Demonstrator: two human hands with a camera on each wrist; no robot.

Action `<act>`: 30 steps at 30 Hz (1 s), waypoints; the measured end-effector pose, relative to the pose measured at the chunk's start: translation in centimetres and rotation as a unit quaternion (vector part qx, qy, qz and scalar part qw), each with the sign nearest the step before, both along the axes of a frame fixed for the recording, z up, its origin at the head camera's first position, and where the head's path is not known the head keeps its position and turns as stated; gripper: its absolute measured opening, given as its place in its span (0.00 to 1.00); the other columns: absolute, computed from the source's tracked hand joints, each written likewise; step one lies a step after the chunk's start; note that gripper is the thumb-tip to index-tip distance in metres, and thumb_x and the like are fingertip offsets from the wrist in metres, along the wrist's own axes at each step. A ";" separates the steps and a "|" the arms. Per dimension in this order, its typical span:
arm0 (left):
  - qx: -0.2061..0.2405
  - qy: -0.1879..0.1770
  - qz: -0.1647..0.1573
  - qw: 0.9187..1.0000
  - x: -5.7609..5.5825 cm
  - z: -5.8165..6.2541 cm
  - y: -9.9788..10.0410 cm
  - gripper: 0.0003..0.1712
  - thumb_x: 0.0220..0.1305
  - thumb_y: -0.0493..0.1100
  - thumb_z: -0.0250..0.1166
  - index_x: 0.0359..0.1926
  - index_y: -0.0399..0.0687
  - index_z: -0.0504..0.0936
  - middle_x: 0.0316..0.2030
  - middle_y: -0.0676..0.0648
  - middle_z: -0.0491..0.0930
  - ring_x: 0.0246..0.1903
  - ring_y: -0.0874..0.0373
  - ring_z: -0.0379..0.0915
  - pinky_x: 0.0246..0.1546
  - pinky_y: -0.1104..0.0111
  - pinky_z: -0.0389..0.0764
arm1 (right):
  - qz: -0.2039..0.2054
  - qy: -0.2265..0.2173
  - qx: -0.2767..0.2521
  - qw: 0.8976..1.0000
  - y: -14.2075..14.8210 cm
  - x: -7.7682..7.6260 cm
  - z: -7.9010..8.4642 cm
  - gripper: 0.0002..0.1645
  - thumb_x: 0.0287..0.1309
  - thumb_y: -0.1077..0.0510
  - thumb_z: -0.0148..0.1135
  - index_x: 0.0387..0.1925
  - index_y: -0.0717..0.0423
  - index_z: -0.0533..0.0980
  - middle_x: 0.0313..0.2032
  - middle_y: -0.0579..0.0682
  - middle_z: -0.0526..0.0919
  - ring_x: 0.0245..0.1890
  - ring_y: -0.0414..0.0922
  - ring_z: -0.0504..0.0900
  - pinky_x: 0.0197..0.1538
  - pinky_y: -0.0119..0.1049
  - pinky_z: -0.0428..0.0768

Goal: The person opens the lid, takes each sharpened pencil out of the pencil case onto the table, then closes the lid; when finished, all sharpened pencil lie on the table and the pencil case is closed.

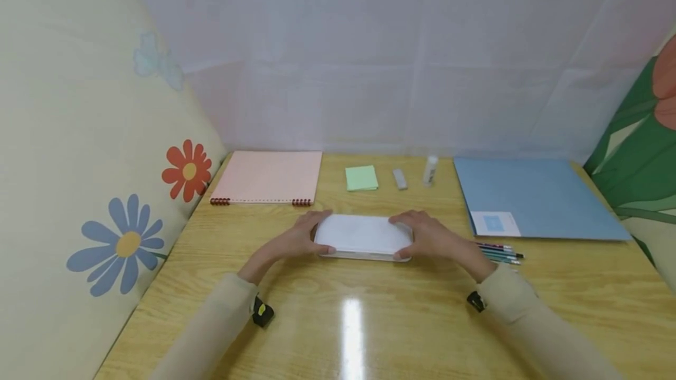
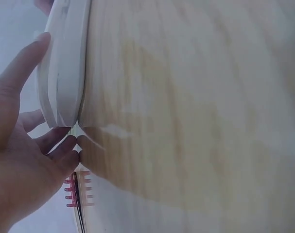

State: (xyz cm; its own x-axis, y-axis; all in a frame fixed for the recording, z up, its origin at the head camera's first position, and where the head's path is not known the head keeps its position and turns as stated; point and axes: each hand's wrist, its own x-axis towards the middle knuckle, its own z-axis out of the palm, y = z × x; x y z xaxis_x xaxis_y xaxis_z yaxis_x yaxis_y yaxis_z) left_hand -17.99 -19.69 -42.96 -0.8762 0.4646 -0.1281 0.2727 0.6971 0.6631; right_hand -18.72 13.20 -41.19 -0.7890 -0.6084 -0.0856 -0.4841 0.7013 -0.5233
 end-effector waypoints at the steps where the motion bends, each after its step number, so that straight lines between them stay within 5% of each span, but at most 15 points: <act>1: -0.001 0.002 0.003 1.000 0.0 -0.1 0.0 0.55 0.52 0.53 0.74 0.73 0.41 0.54 0.68 0.34 0.56 0.65 0.37 0.51 0.64 0.41 0.56 | -0.002 0.002 0.004 1.000 -0.1 0.0 0.0 0.47 0.45 0.41 0.75 0.65 0.53 0.69 0.64 0.60 0.69 0.63 0.60 0.66 0.62 0.59 0.65; 30: -0.024 -0.023 0.012 0.999 -0.4 0.8 0.8 0.55 0.48 0.51 0.76 0.72 0.43 0.56 0.67 0.35 0.58 0.63 0.40 0.55 0.62 0.45 0.61 | 0.003 0.036 0.021 0.999 -0.3 0.1 -0.1 0.50 0.42 0.42 0.77 0.66 0.54 0.68 0.61 0.60 0.71 0.59 0.58 0.70 0.59 0.59 0.70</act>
State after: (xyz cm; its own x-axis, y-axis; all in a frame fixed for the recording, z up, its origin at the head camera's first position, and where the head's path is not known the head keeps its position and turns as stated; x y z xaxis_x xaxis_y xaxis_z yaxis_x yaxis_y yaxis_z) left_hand -18.38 -18.92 -42.11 -0.8792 0.4364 -0.1910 0.2254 0.7343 0.6403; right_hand -18.63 12.86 -41.29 -0.7900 -0.6108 -0.0533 -0.5244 0.7181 -0.4576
